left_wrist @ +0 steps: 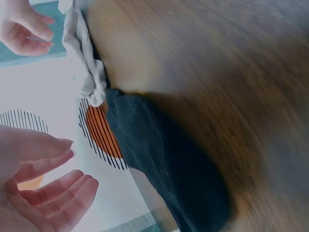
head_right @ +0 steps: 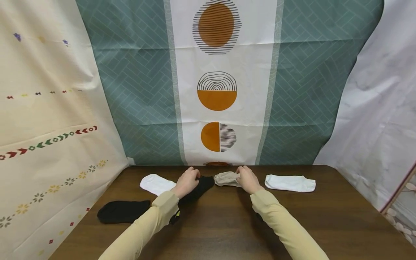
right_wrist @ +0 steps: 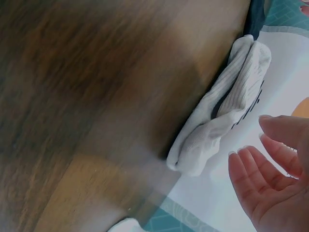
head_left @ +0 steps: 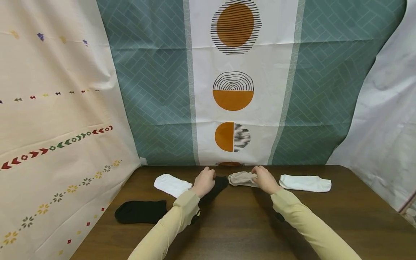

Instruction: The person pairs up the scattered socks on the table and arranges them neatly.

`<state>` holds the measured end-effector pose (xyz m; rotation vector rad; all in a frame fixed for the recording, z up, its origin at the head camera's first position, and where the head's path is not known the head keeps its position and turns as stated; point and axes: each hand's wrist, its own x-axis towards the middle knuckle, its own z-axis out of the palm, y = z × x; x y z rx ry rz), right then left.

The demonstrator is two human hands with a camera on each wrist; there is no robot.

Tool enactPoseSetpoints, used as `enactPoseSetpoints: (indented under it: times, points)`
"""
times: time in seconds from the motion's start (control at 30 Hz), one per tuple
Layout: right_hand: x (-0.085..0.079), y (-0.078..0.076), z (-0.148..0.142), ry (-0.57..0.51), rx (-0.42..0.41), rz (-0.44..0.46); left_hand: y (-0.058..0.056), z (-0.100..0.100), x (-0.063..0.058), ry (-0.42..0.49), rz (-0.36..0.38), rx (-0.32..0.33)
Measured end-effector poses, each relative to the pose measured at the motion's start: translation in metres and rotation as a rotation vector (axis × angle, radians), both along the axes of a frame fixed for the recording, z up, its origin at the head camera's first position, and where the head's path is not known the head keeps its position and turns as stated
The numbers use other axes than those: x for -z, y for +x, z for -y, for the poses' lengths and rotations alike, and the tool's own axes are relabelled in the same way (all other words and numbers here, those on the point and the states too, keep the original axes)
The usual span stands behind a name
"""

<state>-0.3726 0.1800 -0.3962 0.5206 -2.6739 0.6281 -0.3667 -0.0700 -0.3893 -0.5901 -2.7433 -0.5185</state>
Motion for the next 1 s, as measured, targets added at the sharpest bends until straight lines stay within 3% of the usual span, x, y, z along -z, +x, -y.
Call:
enactPoseSetpoints:
  times: [0.33, 0.6, 1.0]
  points:
    - [0.0, 0.0, 0.018, -0.026, -0.051, -0.004, 0.011, 0.021, 0.004, -0.011, 0.006, -0.022]
    - [-0.002, -0.002, 0.033, -0.045, -0.108, -0.036, 0.024, 0.032, 0.004, -0.013, -0.04, -0.033]
    - [0.0, -0.007, 0.064, -0.083, -0.147, 0.02, 0.047, 0.05, 0.006, 0.001, 0.035, -0.177]
